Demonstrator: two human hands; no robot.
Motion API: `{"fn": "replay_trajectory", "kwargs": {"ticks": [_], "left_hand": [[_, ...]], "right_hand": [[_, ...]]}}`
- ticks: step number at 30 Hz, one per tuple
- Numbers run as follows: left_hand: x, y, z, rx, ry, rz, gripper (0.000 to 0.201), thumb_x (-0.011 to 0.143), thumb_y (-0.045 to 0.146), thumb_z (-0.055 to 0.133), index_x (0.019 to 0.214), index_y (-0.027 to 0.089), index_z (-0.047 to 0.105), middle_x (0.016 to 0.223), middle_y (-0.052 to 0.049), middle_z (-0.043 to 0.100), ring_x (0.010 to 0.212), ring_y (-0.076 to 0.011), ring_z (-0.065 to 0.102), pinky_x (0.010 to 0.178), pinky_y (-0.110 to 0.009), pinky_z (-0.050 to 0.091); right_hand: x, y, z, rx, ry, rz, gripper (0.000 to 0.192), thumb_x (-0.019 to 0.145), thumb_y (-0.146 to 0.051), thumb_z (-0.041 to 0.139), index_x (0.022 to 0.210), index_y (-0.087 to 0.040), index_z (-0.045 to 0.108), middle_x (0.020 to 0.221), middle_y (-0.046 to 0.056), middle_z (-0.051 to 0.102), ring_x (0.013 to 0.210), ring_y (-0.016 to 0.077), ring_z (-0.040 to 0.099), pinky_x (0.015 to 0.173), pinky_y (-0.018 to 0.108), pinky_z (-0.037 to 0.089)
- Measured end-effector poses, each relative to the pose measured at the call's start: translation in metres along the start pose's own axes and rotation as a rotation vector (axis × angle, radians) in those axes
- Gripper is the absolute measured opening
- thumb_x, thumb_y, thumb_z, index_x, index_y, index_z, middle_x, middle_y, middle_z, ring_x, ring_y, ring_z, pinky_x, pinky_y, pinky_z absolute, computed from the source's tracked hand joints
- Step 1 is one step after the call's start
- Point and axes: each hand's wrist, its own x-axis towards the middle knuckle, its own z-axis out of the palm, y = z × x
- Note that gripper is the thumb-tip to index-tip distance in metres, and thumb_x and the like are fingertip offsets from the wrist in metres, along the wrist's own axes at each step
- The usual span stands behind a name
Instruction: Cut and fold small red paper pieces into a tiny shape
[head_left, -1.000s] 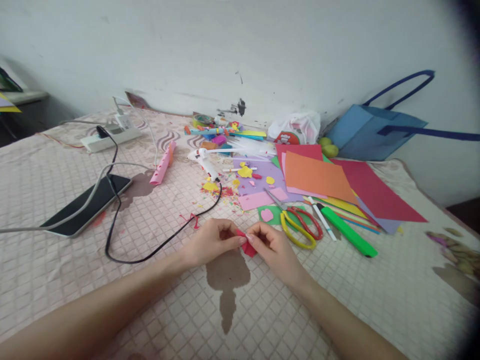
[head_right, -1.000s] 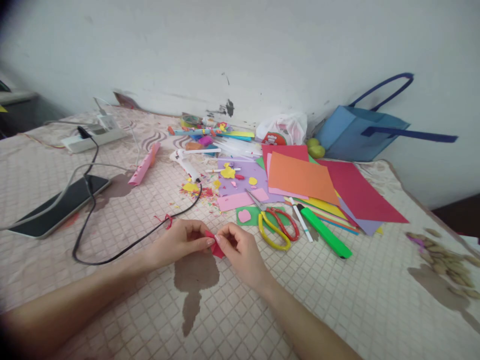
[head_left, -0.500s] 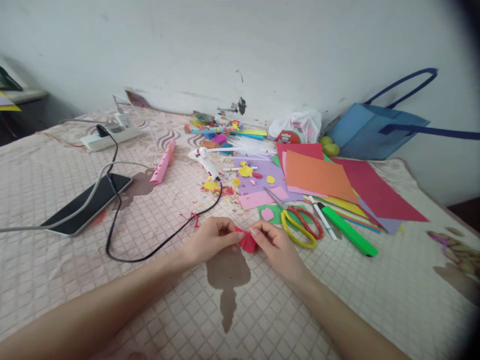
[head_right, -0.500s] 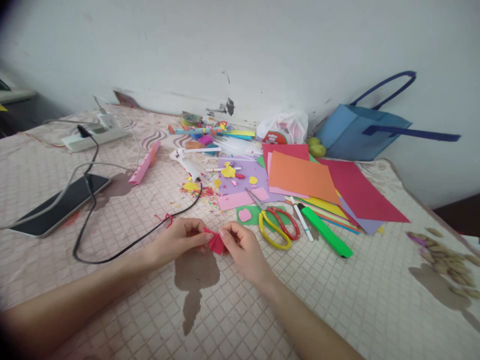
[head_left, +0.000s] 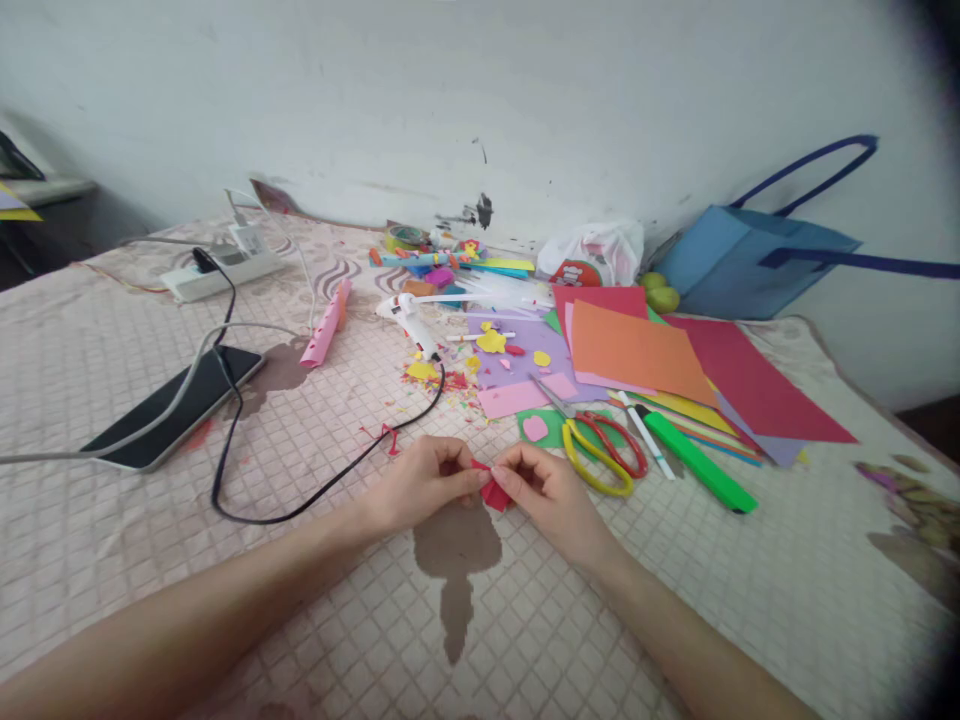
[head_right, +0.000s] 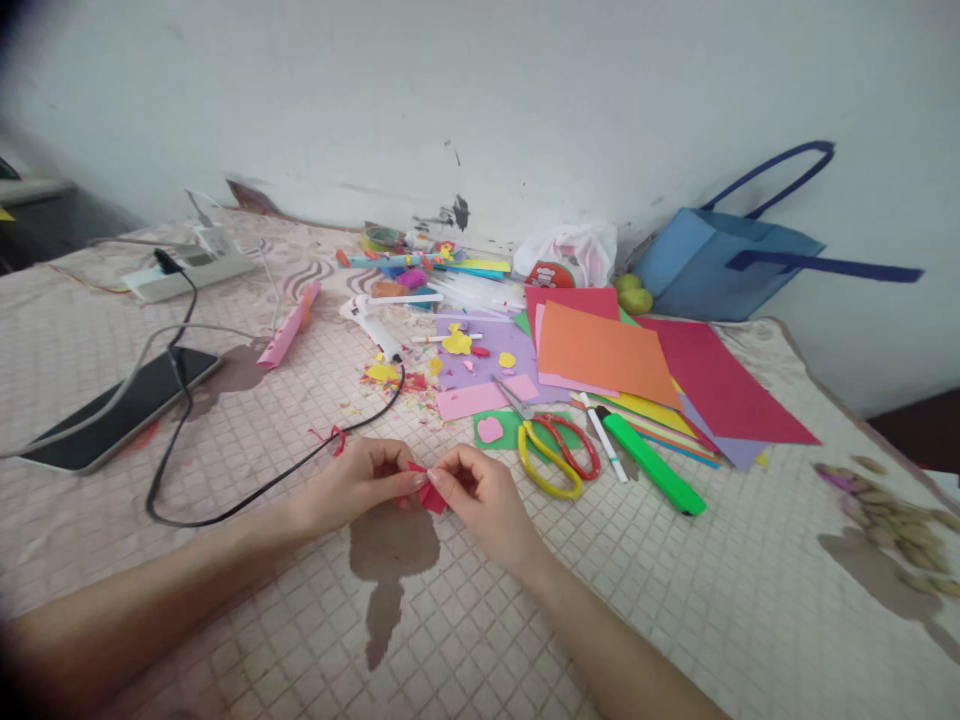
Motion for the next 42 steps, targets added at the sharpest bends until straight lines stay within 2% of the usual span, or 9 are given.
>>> {"fn": "replay_trajectory", "kwargs": {"ticks": [6,12,19,26,31,36,42], "left_hand": [[0.0006,-0.0003,0.0015,-0.008,0.007,0.011,0.026,0.077,0.036,0.061,0.069,0.012,0.059,0.063,-0.002,0.062,0.057,-0.01,0.054,0.053,-0.02,0.039],[-0.0011,0.0036,0.0034,-0.045,-0.015,-0.019,0.026,0.078,0.034,0.061,0.064,0.013,0.052,0.057,0.002,0.055,0.051,-0.0071,0.046,0.047,-0.018,0.033],[0.0012,0.0009,0.0009,-0.094,-0.027,-0.003,0.026,0.077,0.037,0.062,0.072,0.012,0.057,0.061,0.0,0.059,0.056,-0.0088,0.052,0.053,-0.019,0.037],[0.0005,0.0067,0.0025,-0.234,-0.014,-0.11,0.028,0.082,0.035,0.057,0.066,0.013,0.055,0.054,0.002,0.057,0.051,-0.0058,0.051,0.052,-0.017,0.036],[0.0012,0.0049,0.0024,-0.204,-0.124,-0.086,0.029,0.078,0.038,0.062,0.069,0.011,0.058,0.063,-0.001,0.061,0.053,-0.0075,0.054,0.056,-0.02,0.044],[-0.0002,0.0043,0.0038,-0.176,-0.077,-0.018,0.026,0.079,0.035,0.062,0.069,0.012,0.057,0.061,0.001,0.059,0.053,-0.006,0.051,0.052,-0.018,0.041],[-0.0011,-0.0005,0.0076,-0.131,-0.126,-0.004,0.029,0.079,0.039,0.061,0.07,0.012,0.057,0.061,0.0,0.059,0.055,-0.0087,0.054,0.055,-0.02,0.043]], "right_hand": [[-0.0011,0.0004,-0.0008,-0.051,-0.011,-0.021,0.016,0.087,-0.026,0.051,0.074,-0.018,0.054,0.066,-0.002,0.052,0.06,0.0111,0.048,0.053,0.023,0.038],[-0.0009,0.0003,-0.0003,0.024,-0.053,0.028,0.016,0.087,-0.026,0.05,0.073,-0.018,0.052,0.065,-0.001,0.053,0.06,0.0121,0.052,0.055,0.024,0.042],[-0.0001,0.0012,-0.0009,0.037,-0.037,0.042,0.016,0.086,-0.025,0.051,0.071,-0.018,0.051,0.062,-0.003,0.05,0.056,0.0102,0.047,0.051,0.022,0.037],[0.0,0.0026,0.0002,0.082,-0.025,0.024,0.018,0.086,-0.024,0.051,0.069,-0.017,0.051,0.061,-0.003,0.049,0.057,0.0095,0.045,0.054,0.022,0.037],[-0.0001,0.0041,0.0002,0.125,0.03,0.017,0.019,0.086,-0.026,0.051,0.069,-0.018,0.049,0.061,-0.004,0.047,0.056,0.0094,0.043,0.053,0.022,0.036],[-0.0004,0.0001,0.0015,0.133,0.04,0.031,0.02,0.086,-0.029,0.051,0.069,-0.018,0.049,0.061,-0.003,0.048,0.056,0.0099,0.044,0.054,0.022,0.036],[-0.0013,0.0001,0.0025,0.139,0.088,0.015,0.021,0.085,-0.029,0.052,0.068,-0.018,0.048,0.061,-0.004,0.045,0.056,0.0094,0.041,0.053,0.022,0.035]]}}
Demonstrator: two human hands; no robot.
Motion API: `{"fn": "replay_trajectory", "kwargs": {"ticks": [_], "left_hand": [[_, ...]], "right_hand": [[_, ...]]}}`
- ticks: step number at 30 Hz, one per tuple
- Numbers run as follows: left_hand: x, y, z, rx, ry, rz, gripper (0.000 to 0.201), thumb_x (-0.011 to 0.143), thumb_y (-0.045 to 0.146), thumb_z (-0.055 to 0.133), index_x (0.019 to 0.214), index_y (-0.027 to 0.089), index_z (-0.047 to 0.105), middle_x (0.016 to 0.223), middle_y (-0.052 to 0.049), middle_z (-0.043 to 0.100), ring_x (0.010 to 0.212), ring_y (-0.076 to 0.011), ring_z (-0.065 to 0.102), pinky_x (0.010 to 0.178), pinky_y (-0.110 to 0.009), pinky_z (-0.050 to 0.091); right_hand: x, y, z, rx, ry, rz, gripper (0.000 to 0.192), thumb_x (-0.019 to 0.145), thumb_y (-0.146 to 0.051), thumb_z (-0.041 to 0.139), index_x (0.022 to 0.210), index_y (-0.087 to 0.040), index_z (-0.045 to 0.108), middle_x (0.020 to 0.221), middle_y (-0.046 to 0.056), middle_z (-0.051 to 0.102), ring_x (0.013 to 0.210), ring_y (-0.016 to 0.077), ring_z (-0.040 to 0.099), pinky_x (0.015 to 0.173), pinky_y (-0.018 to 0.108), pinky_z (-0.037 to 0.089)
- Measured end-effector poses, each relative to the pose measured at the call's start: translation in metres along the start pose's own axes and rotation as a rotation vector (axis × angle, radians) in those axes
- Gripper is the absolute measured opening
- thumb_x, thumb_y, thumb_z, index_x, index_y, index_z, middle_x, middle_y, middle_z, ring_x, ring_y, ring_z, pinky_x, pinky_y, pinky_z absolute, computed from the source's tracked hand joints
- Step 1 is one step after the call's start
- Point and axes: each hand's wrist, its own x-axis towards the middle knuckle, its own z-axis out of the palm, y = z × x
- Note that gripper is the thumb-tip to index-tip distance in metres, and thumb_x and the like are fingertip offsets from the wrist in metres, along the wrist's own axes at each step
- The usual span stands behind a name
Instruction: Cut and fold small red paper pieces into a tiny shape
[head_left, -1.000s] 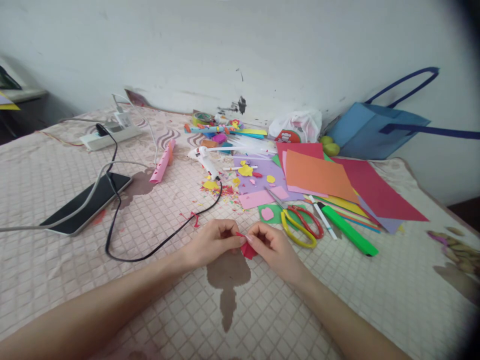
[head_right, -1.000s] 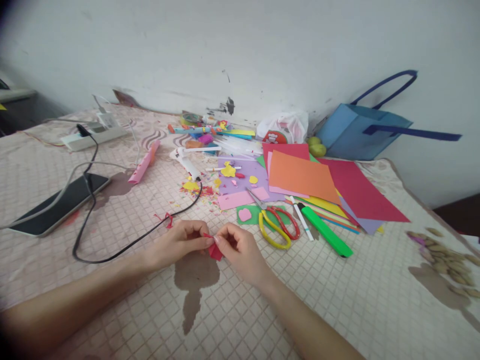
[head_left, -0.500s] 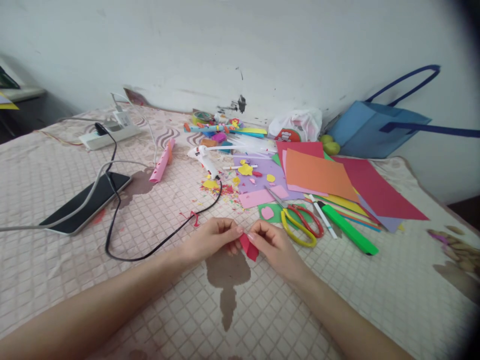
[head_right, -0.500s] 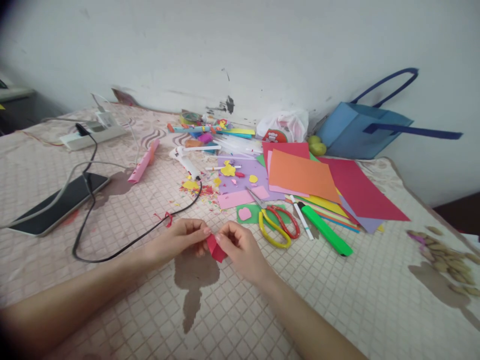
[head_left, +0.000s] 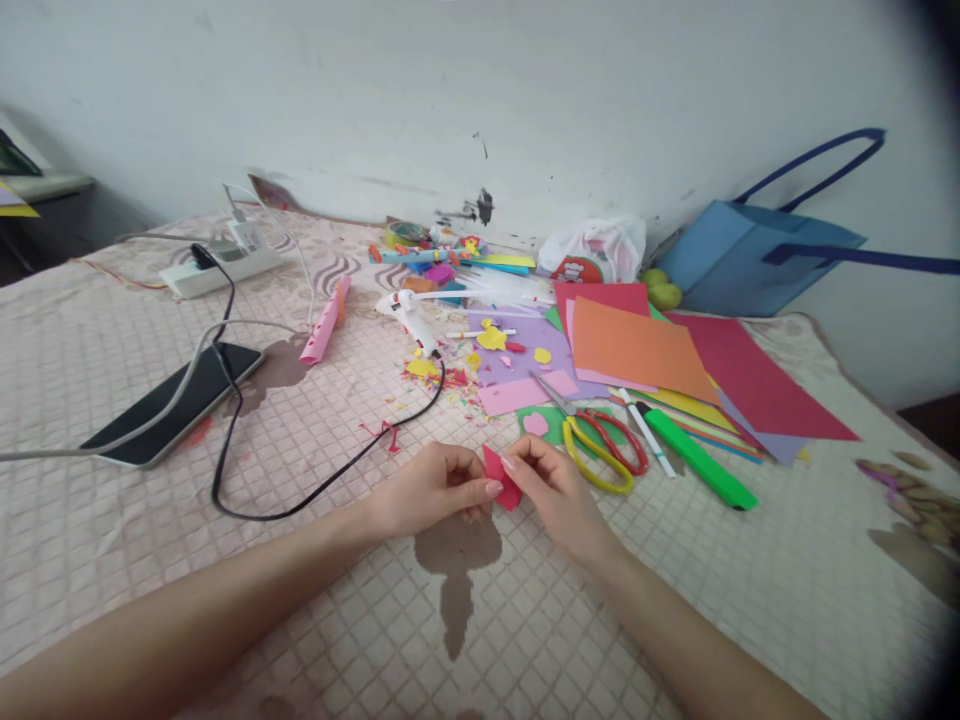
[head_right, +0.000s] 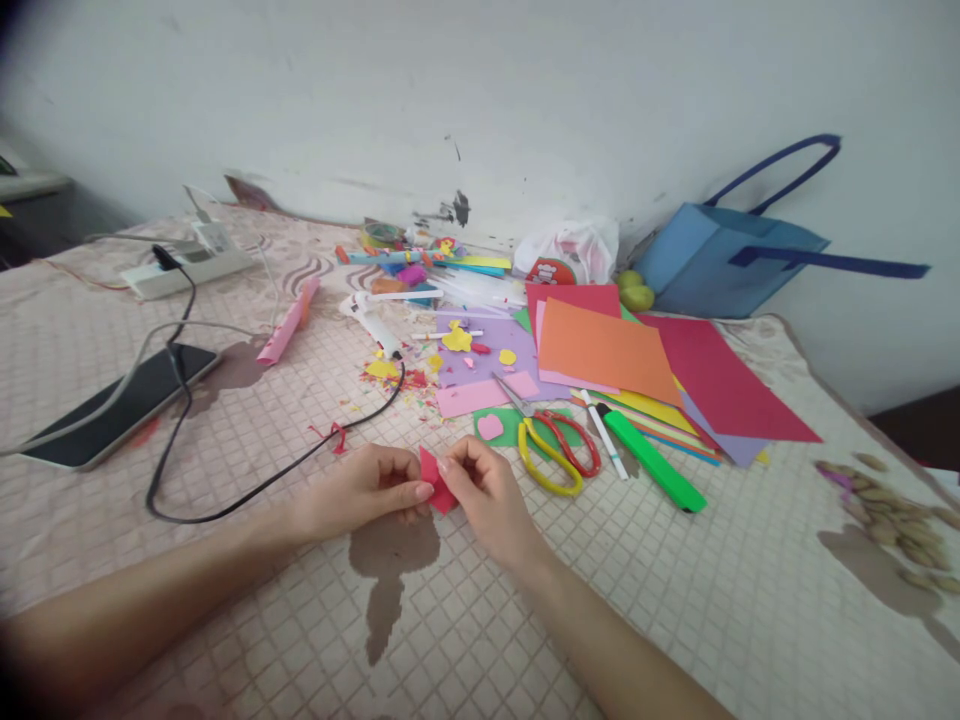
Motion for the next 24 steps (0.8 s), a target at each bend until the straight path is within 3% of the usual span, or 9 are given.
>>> {"fn": "replay_trajectory", "kwargs": {"ticks": [4,8,13,18,24], "left_hand": [[-0.001,-0.005,0.001,0.055,0.035,0.062,0.026,0.078,0.035,0.062,0.068,0.013,0.055,0.062,0.0,0.058,0.056,-0.0087,0.052,0.054,-0.02,0.04],[0.001,-0.008,0.002,-0.016,-0.012,0.043,0.025,0.072,0.035,0.068,0.072,0.013,0.056,0.062,0.001,0.057,0.055,-0.0087,0.05,0.053,-0.021,0.039],[0.0,-0.009,0.002,0.007,0.016,0.059,0.025,0.073,0.035,0.067,0.067,0.013,0.055,0.061,0.001,0.057,0.055,-0.0089,0.049,0.054,-0.021,0.039],[-0.001,-0.003,-0.001,-0.032,-0.053,0.052,0.024,0.073,0.035,0.067,0.075,0.012,0.059,0.066,0.0,0.058,0.058,-0.0091,0.051,0.056,-0.021,0.04],[-0.001,0.003,-0.001,-0.023,0.1,0.027,0.026,0.076,0.035,0.064,0.069,0.012,0.056,0.06,0.001,0.057,0.055,-0.008,0.049,0.053,-0.02,0.038]], "right_hand": [[0.001,0.005,0.001,0.031,0.001,0.025,0.02,0.085,-0.029,0.052,0.069,-0.018,0.049,0.062,-0.004,0.046,0.056,0.0097,0.042,0.053,0.022,0.035],[0.001,0.006,0.003,0.044,0.029,0.021,0.021,0.086,-0.03,0.053,0.068,-0.018,0.048,0.061,-0.004,0.045,0.055,0.0096,0.041,0.053,0.022,0.035],[0.0,0.005,0.003,0.026,0.008,0.039,0.023,0.085,-0.034,0.053,0.068,-0.019,0.048,0.06,-0.004,0.045,0.054,0.0105,0.042,0.052,0.023,0.036],[-0.001,0.004,0.001,-0.045,0.013,0.004,0.02,0.085,-0.031,0.052,0.069,-0.019,0.049,0.063,-0.003,0.046,0.058,0.0111,0.043,0.054,0.024,0.036],[-0.002,-0.001,0.002,-0.08,-0.004,-0.005,0.021,0.086,-0.032,0.051,0.069,-0.019,0.049,0.062,-0.003,0.047,0.057,0.0113,0.043,0.053,0.024,0.036]]}}
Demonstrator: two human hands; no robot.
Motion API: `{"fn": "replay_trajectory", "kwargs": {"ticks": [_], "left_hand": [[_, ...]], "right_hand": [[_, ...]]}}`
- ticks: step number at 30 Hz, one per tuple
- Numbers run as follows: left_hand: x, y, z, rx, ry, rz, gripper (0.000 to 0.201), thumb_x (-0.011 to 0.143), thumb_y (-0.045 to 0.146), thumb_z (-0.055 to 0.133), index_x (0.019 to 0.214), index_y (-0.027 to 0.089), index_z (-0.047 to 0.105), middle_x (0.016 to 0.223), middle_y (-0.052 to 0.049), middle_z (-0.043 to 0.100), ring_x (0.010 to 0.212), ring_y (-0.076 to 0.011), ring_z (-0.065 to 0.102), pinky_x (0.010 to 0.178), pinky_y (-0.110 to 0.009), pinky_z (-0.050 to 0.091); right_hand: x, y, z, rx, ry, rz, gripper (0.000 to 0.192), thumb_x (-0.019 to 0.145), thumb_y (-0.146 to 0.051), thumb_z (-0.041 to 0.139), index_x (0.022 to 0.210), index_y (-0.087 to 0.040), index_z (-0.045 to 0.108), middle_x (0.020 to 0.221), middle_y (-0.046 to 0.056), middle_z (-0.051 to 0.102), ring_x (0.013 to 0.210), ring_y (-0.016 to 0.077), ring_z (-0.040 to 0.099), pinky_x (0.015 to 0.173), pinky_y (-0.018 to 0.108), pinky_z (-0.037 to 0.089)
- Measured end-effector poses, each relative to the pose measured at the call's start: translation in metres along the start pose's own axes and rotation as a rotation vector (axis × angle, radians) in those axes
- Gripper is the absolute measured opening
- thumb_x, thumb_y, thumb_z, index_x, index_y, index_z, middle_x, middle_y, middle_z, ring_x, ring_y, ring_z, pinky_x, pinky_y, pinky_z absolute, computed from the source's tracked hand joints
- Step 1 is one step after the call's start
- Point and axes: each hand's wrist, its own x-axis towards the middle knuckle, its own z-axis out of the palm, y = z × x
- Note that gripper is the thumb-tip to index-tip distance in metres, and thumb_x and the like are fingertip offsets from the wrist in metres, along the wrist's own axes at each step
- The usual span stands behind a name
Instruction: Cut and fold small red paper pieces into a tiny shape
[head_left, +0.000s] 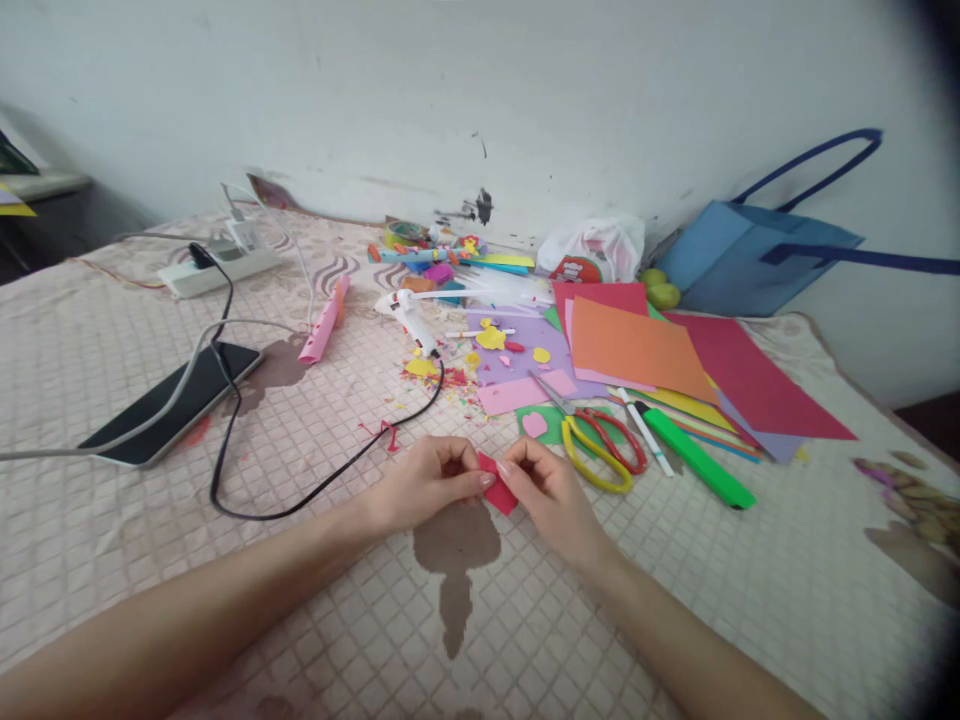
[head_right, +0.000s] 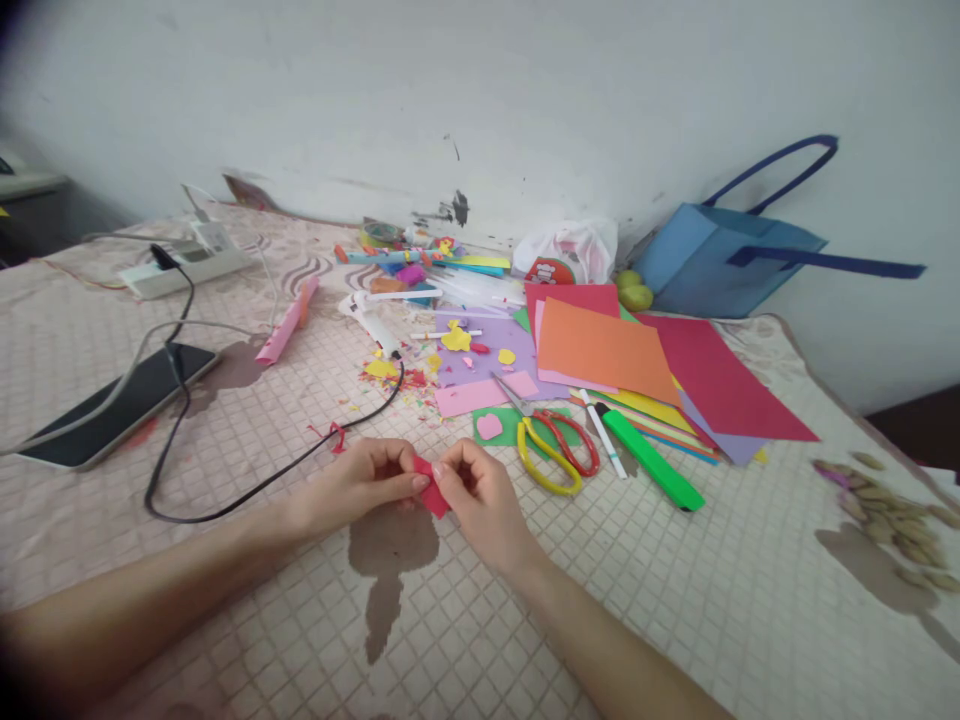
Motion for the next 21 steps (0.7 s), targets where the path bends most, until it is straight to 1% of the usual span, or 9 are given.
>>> {"fn": "replay_trajectory", "kwargs": {"ticks": [2,6,9,12,15,17,19,21], "left_hand": [[0.0002,0.0004,-0.0003,0.006,0.0,-0.002,0.025,0.077,0.034,0.064,0.067,0.013,0.055,0.059,0.002,0.056,0.054,-0.0073,0.047,0.051,-0.019,0.036],[0.002,0.0008,-0.0025,-0.005,-0.019,-0.015,0.023,0.077,0.034,0.064,0.073,0.012,0.057,0.062,0.001,0.057,0.056,-0.0077,0.05,0.054,-0.019,0.037],[0.0027,0.0021,-0.0039,-0.027,0.004,-0.002,0.024,0.078,0.035,0.062,0.071,0.013,0.057,0.061,0.001,0.057,0.057,-0.0083,0.051,0.056,-0.02,0.038],[0.0021,0.005,-0.0035,-0.057,0.035,-0.053,0.024,0.079,0.034,0.06,0.068,0.014,0.055,0.059,0.001,0.058,0.056,-0.0083,0.052,0.057,-0.02,0.037],[0.0015,0.0075,-0.0024,-0.063,0.019,-0.095,0.025,0.08,0.036,0.058,0.069,0.014,0.056,0.058,0.001,0.058,0.054,-0.0087,0.052,0.056,-0.021,0.037],[0.0014,0.0075,-0.0023,-0.039,0.027,-0.085,0.027,0.08,0.038,0.058,0.07,0.013,0.056,0.058,0.001,0.057,0.053,-0.0085,0.051,0.055,-0.02,0.037],[0.0016,0.0059,-0.0032,-0.009,0.064,-0.058,0.028,0.08,0.039,0.058,0.07,0.013,0.055,0.058,0.002,0.057,0.053,-0.0081,0.05,0.054,-0.02,0.036],[0.0022,0.0035,-0.0044,0.011,0.103,-0.013,0.028,0.081,0.039,0.058,0.069,0.013,0.054,0.059,0.002,0.056,0.055,-0.0079,0.049,0.054,-0.02,0.036]], "right_hand": [[0.0,-0.0013,0.0002,0.009,-0.01,-0.002,0.021,0.086,-0.032,0.051,0.069,-0.019,0.049,0.062,-0.003,0.047,0.056,0.0113,0.044,0.054,0.024,0.036],[0.0001,-0.0012,-0.0002,-0.003,-0.006,-0.011,0.021,0.086,-0.031,0.051,0.069,-0.019,0.048,0.062,-0.003,0.046,0.056,0.0109,0.043,0.053,0.023,0.036],[-0.0003,-0.0002,-0.0004,0.0,-0.021,0.003,0.021,0.086,-0.031,0.05,0.068,-0.019,0.047,0.06,-0.003,0.046,0.055,0.0106,0.043,0.051,0.023,0.035],[-0.0003,-0.0003,-0.0006,0.004,-0.032,0.012,0.022,0.085,-0.031,0.051,0.067,-0.02,0.046,0.059,-0.003,0.046,0.054,0.0108,0.042,0.051,0.023,0.035],[0.0,-0.0017,-0.0013,0.007,-0.045,0.011,0.023,0.084,-0.033,0.051,0.067,-0.02,0.046,0.058,-0.004,0.045,0.054,0.0108,0.041,0.05,0.023,0.034],[0.0002,-0.0029,-0.0014,0.001,-0.047,0.011,0.023,0.084,-0.035,0.052,0.067,-0.02,0.046,0.058,-0.004,0.045,0.053,0.0106,0.041,0.049,0.023,0.034],[0.0001,-0.0038,-0.0009,0.018,-0.044,0.014,0.025,0.085,-0.037,0.051,0.067,-0.019,0.047,0.059,-0.003,0.046,0.054,0.0105,0.042,0.05,0.023,0.035],[0.0001,-0.0037,0.0001,0.077,-0.07,0.041,0.027,0.085,-0.041,0.051,0.071,-0.019,0.049,0.061,-0.003,0.048,0.055,0.0103,0.044,0.05,0.023,0.036]]}}
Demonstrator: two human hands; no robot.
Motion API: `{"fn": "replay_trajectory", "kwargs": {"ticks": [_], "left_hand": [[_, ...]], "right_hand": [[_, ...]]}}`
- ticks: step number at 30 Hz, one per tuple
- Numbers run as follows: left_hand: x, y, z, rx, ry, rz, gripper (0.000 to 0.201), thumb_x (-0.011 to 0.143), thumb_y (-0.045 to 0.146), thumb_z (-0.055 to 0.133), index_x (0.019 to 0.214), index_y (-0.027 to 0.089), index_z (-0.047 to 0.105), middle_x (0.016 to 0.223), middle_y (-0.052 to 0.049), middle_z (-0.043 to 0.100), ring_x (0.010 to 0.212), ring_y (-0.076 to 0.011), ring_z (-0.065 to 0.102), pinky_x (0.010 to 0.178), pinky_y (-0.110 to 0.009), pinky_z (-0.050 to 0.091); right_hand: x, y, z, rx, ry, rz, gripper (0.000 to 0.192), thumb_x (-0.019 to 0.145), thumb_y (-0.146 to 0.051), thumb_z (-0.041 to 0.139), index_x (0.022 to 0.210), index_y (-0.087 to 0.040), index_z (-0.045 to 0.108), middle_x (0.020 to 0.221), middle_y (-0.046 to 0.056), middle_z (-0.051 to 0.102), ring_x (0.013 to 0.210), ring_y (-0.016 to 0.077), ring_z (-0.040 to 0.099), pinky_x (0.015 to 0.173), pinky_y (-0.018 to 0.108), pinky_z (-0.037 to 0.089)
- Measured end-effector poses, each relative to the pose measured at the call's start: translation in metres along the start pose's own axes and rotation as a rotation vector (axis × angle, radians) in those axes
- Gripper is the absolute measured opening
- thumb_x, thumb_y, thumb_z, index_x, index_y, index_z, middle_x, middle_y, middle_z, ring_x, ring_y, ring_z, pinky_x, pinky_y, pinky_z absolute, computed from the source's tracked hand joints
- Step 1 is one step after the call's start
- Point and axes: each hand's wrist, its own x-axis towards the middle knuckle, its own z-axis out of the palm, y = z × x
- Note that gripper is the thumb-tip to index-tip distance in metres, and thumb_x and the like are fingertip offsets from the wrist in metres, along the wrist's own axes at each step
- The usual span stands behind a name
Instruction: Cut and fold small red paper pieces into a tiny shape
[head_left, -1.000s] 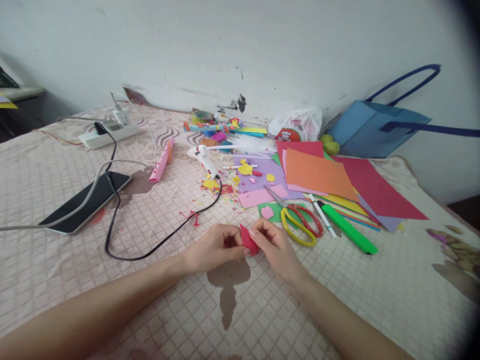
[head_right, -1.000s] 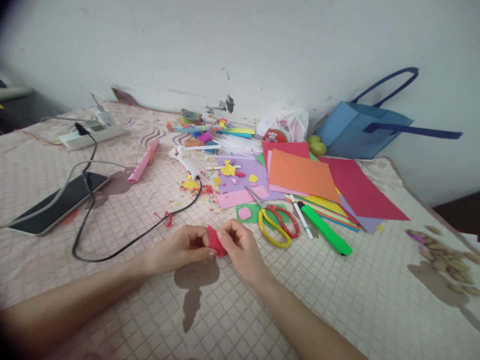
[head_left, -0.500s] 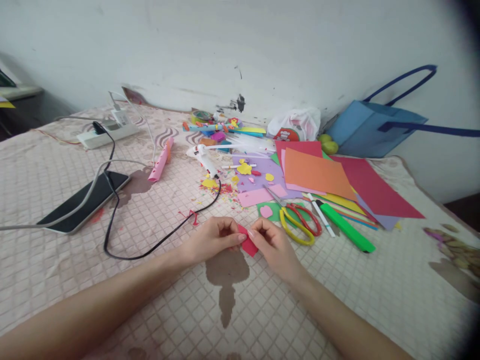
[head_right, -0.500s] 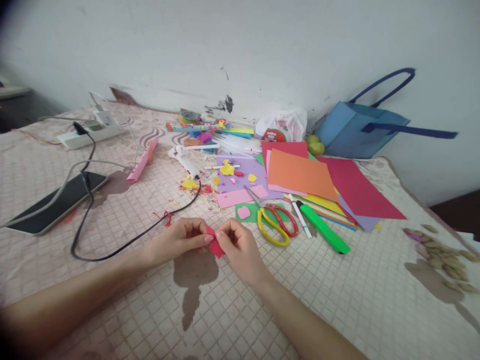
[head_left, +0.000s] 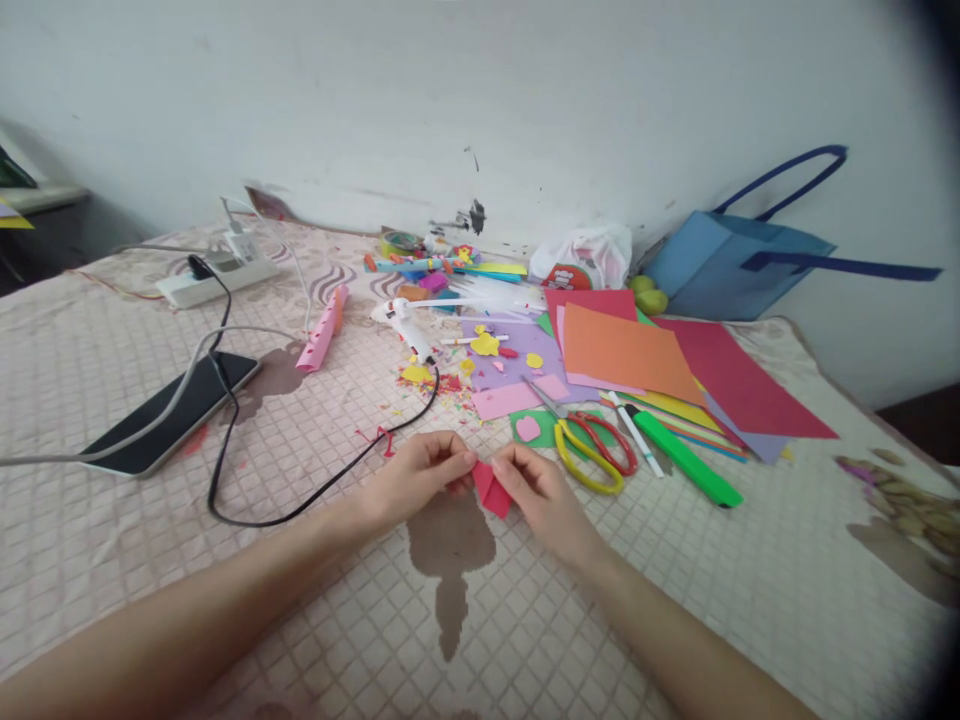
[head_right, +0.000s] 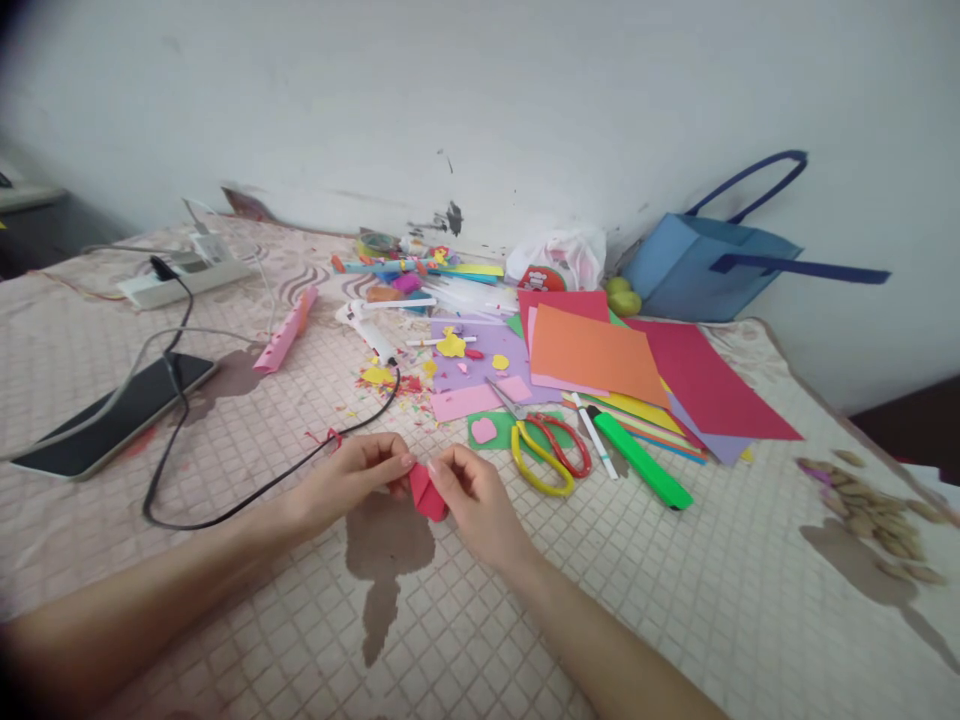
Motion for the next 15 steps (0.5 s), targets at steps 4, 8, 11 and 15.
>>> {"fn": "replay_trajectory", "kwargs": {"ticks": [4,8,11,15], "left_hand": [[0.0015,-0.0039,-0.0002,0.044,0.033,0.07,0.029,0.081,0.038,0.057,0.068,0.013,0.053,0.06,0.002,0.055,0.056,-0.008,0.049,0.054,-0.019,0.035],[0.001,-0.0032,0.0014,0.033,-0.02,0.045,0.026,0.079,0.038,0.058,0.076,0.013,0.057,0.065,-0.001,0.06,0.06,-0.0103,0.054,0.059,-0.021,0.04],[0.0008,-0.002,0.0002,0.07,-0.048,0.059,0.024,0.076,0.036,0.062,0.076,0.012,0.059,0.067,-0.001,0.061,0.061,-0.0107,0.054,0.058,-0.021,0.04],[0.0027,-0.0016,-0.0026,0.07,0.029,0.032,0.025,0.078,0.037,0.059,0.072,0.013,0.057,0.061,0.0,0.059,0.056,-0.0096,0.052,0.055,-0.02,0.038]], "right_hand": [[0.0012,0.0039,0.0003,0.041,-0.078,0.088,0.026,0.079,-0.041,0.061,0.073,-0.018,0.049,0.06,-0.004,0.048,0.052,0.0096,0.045,0.049,0.022,0.036],[0.0024,0.008,-0.0023,-0.032,-0.107,0.072,0.021,0.081,-0.034,0.058,0.069,-0.019,0.048,0.058,-0.005,0.047,0.051,0.0089,0.044,0.048,0.022,0.035],[0.0028,0.0091,-0.0042,-0.06,-0.143,0.072,0.017,0.079,-0.031,0.06,0.072,-0.018,0.051,0.06,-0.005,0.047,0.052,0.0088,0.043,0.048,0.021,0.034],[0.0052,0.0105,-0.0069,-0.011,-0.087,0.07,0.015,0.078,-0.031,0.06,0.076,-0.019,0.051,0.063,-0.005,0.049,0.056,0.0101,0.046,0.052,0.022,0.036]]}}
